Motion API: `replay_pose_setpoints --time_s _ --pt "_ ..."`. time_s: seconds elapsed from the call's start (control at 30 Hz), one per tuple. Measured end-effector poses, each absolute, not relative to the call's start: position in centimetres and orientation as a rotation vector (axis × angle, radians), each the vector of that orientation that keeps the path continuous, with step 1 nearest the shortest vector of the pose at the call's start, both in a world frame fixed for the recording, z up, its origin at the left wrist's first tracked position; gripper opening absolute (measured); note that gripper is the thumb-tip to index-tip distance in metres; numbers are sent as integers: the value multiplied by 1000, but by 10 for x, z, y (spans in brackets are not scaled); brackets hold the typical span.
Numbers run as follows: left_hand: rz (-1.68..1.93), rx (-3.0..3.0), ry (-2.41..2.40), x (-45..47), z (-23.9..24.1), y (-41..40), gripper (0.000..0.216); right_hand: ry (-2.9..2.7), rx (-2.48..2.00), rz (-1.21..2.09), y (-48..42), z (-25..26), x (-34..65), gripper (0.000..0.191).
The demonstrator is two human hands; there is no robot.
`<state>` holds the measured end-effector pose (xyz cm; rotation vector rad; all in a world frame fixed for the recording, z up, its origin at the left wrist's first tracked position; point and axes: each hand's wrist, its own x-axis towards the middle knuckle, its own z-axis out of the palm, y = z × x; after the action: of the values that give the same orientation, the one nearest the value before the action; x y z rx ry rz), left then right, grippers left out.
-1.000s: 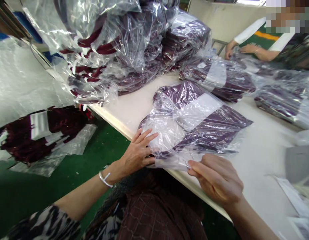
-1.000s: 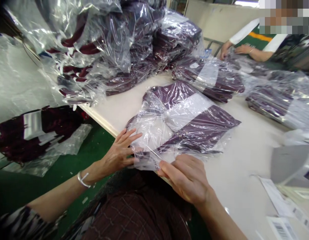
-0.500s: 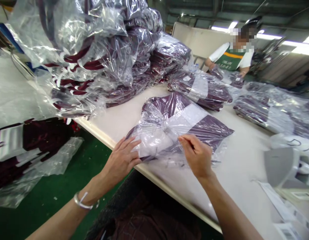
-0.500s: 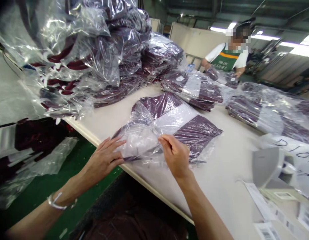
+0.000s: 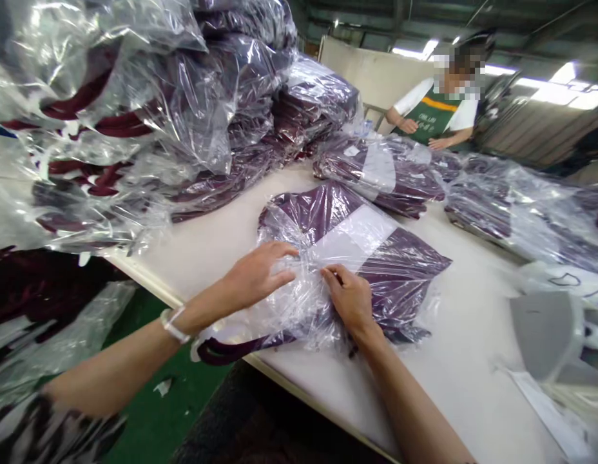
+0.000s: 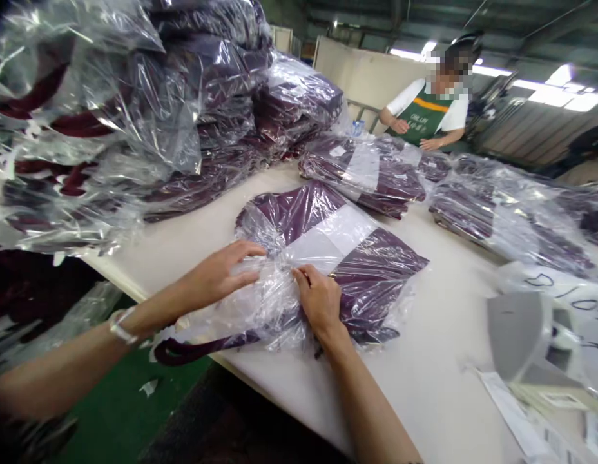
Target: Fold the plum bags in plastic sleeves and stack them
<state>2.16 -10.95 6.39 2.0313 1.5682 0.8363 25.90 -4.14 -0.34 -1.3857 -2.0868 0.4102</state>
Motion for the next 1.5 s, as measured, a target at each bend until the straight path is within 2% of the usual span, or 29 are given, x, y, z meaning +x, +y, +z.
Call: replay_pose_setpoints --time_s 0.2,0.37,0.63,0.77,0.87,0.97,1.07,1.23,1.33,1.5 --pt "456 1836 1016 47 51 -13 40 -2008 -1248 483 -41 -5 260 21" --pt "298 1775 1001 41 49 0 23 -1946 -1189 546 -41 -6 263 21" --pt "421 1720 1257 57 49 -12 11 -1899 -1283 610 -41 -2 261 22" --pt "619 2202 1637 71 42 -26 12 -2069 -1552 674 -41 28 278 24" --pt "708 2391 1701 71 30 -28 11 -2169 -1643 874 -46 51 305 24" --pt "790 2230 1715 65 17 -20 8 -2045 -1700 1166 -57 59 332 23" --pt "858 2086 1691 60 10 -14 6 -1921 -1799 1285 -72 54 349 24" --pt "863 2038 1626 58 9 -13 5 -2167 -1809 999 -92 51 362 33" --pt "825 2080 1647 59 9 -13 7 -2260 -1974 790 -97 52 362 38" --pt "761 2092 1703 62 12 -14 9 -2293 -2197 560 -109 46 371 33"
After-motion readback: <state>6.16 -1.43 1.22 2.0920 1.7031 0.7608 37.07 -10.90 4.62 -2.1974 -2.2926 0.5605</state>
